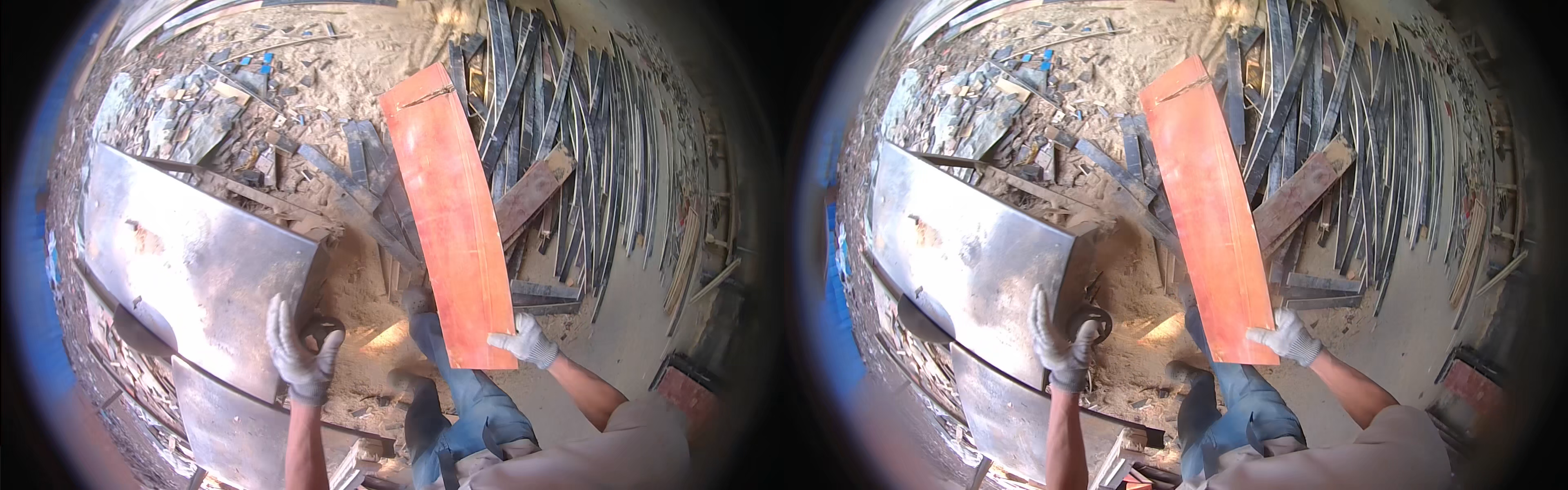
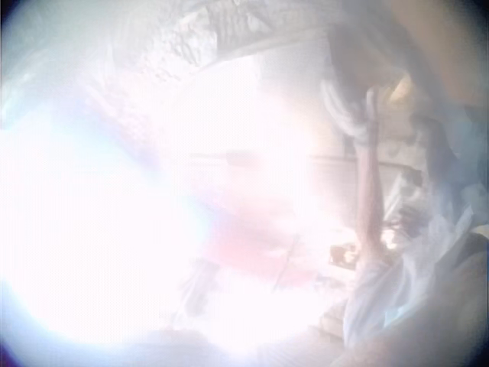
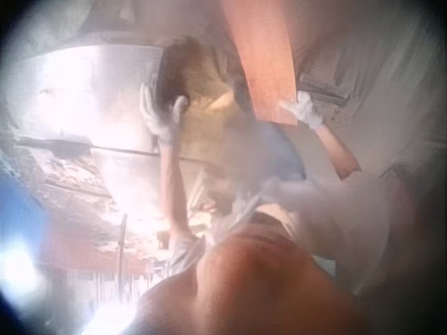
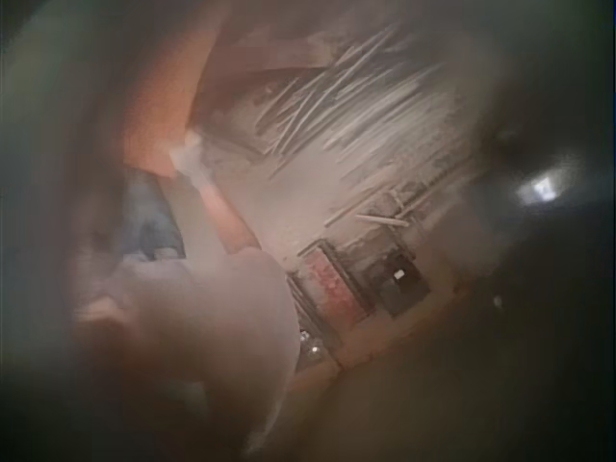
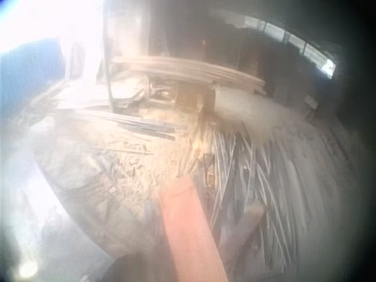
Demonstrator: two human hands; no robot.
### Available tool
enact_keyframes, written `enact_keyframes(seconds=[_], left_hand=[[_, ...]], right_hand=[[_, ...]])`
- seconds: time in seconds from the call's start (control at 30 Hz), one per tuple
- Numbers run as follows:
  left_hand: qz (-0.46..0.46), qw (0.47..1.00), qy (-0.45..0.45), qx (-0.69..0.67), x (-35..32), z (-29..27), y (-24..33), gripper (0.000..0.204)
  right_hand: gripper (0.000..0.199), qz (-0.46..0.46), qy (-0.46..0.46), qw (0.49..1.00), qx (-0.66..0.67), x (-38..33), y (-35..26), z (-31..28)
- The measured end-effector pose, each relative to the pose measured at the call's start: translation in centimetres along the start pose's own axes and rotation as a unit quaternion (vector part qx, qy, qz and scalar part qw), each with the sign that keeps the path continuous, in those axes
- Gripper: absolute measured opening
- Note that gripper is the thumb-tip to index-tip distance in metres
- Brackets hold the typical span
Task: The person uses a table saw to cut multiple pieces of wood. They position each piece, feed it through the saw, and then set the cut pieces aside. The process is repeated for several different pieces of wood.
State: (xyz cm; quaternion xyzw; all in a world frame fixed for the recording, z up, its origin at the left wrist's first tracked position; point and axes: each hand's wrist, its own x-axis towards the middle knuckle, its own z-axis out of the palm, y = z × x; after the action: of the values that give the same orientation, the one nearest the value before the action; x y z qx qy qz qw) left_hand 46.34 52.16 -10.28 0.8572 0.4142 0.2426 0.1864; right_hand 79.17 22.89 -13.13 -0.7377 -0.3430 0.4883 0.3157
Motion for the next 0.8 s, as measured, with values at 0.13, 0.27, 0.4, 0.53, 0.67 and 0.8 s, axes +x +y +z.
enact_keyframes(seconds=[0.13,0.27,0.4,0.53,0.67,0.8], left_hand=[[-0.302,0.77,0.026,-0.562,-5.0,-6.0,9.1,0.128],[-0.359,0.608,0.201,-0.679,-15.7,-15.9,11.2,0.062],[-0.493,0.438,0.373,-0.653,-29.4,-23.5,7.3,0.034],[-0.461,0.311,0.494,-0.668,-42.8,-25.5,3.5,0.037],[-0.544,0.341,0.42,-0.641,-52.9,-26.5,2.0,0.044],[-0.66,0.541,0.16,-0.497,-59.9,-27.8,5.1,0.038]], right_hand=[[0.036,-0.034,-0.173,0.97,-0.168,-11.1,-10.8,-3.1],[0.035,0.006,-0.218,0.95,-0.222,-15.2,-17.4,0.3],[0.097,-0.013,0.016,0.995,-0.1,-15.1,-17.7,9.5],[0.055,-0.062,-0.156,0.977,0.129,-17.8,-15.9,23.0],[0.044,-0.101,-0.204,0.964,0.14,-17.7,-17.7,31.7],[0.048,-0.157,-0.237,0.959,-0.013,-15.1,-17.3,35.9]])
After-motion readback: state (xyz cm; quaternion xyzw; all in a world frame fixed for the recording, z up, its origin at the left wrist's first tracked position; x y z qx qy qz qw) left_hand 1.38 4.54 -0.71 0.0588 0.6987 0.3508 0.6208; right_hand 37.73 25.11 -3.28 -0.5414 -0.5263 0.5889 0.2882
